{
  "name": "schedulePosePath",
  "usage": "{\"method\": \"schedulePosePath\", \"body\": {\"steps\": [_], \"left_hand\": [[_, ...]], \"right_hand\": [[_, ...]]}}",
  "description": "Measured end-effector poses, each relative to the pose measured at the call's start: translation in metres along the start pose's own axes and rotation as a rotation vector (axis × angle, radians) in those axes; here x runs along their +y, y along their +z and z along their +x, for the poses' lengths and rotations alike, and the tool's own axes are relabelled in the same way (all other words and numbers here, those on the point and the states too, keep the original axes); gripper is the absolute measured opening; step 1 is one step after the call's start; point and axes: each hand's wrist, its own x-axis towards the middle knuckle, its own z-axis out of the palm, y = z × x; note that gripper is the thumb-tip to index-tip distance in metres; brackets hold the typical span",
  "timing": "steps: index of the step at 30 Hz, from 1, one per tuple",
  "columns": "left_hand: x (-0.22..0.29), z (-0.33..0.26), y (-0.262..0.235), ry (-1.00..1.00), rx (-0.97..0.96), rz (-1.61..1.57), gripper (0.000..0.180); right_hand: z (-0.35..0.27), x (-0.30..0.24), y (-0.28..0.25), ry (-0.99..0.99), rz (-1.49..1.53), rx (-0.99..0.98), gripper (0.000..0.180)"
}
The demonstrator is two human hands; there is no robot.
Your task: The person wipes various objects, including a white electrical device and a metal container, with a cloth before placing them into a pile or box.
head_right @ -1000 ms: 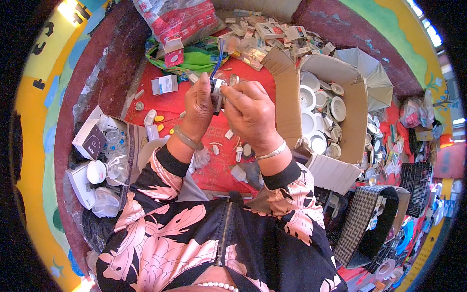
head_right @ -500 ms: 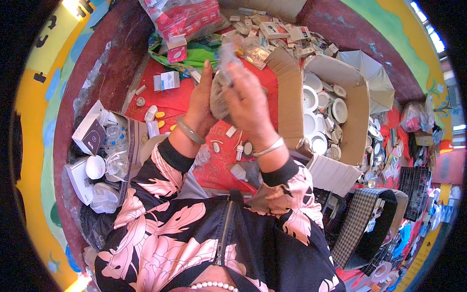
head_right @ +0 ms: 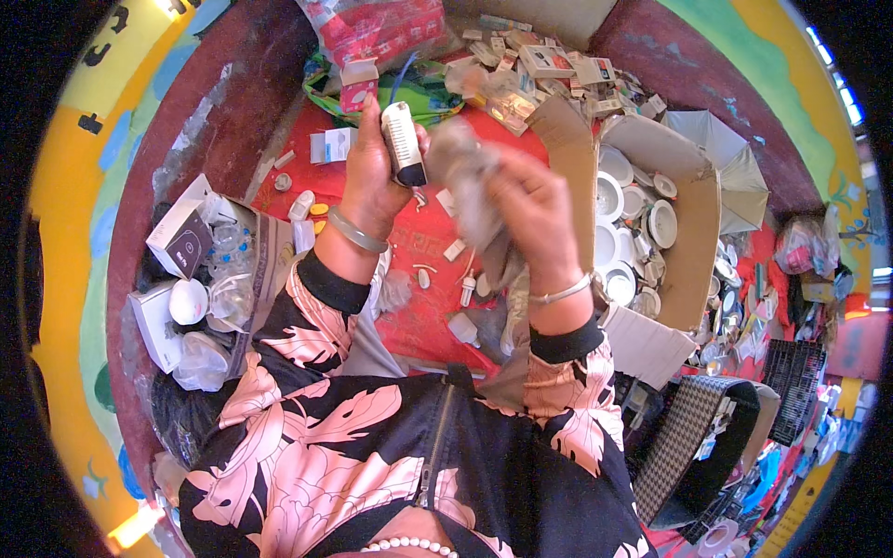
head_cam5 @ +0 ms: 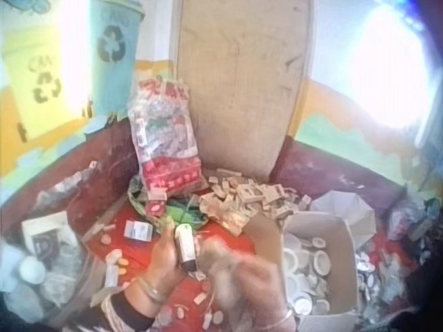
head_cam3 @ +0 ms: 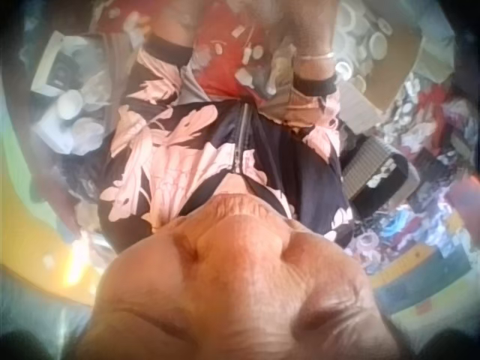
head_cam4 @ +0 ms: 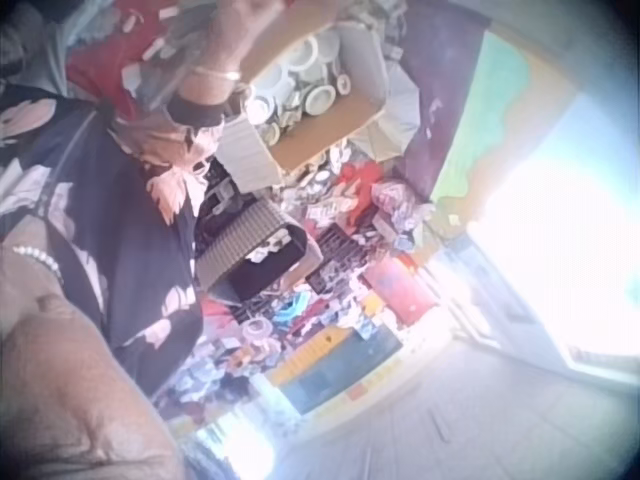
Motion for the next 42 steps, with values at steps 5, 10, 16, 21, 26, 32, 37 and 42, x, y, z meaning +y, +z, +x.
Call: {"method": "schedulePosePath", "body": {"steps": [5,10,16,21,26,32,37,42], "left_hand": [[-0.025,-0.013,0.021,-0.205,0.042,0.035,0.045],[-0.044,-0.006,-0.013,0.045,-0.104,-0.048,0.044],[-0.013,-0.007,-0.007,-0.013,-0.094,0.087,0.053],[-0.032,-0.014,0.009,0.069,-0.092,0.180,0.047],[-0.058,-0.019,0.013,0.062,-0.036,0.267,0.042],[-0.046,-0.014,0.003,-0.027,-0.104,0.050,0.041],[-0.070,-0.025,0.025,0.012,-0.037,0.241,0.045],[-0.035,-0.019,0.016,0.003,-0.033,0.228,0.045]], "right_hand": [[0.012,-0.009,0.030,-0.297,0.039,0.204,0.035],[0.021,0.037,0.049,-0.623,-0.737,0.128,0.038],[0.013,0.050,0.045,-0.707,-0.815,0.075,0.037],[0.021,0.044,0.044,-0.533,-0.683,0.274,0.032],[0.023,0.032,0.033,-0.408,-0.382,0.352,0.029],[0.016,0.045,0.045,-0.541,-0.722,0.363,0.033],[0.030,0.036,0.013,-0.150,0.022,0.362,0.027],[0.011,0.050,0.047,-0.502,-0.720,0.468,0.027]]}}
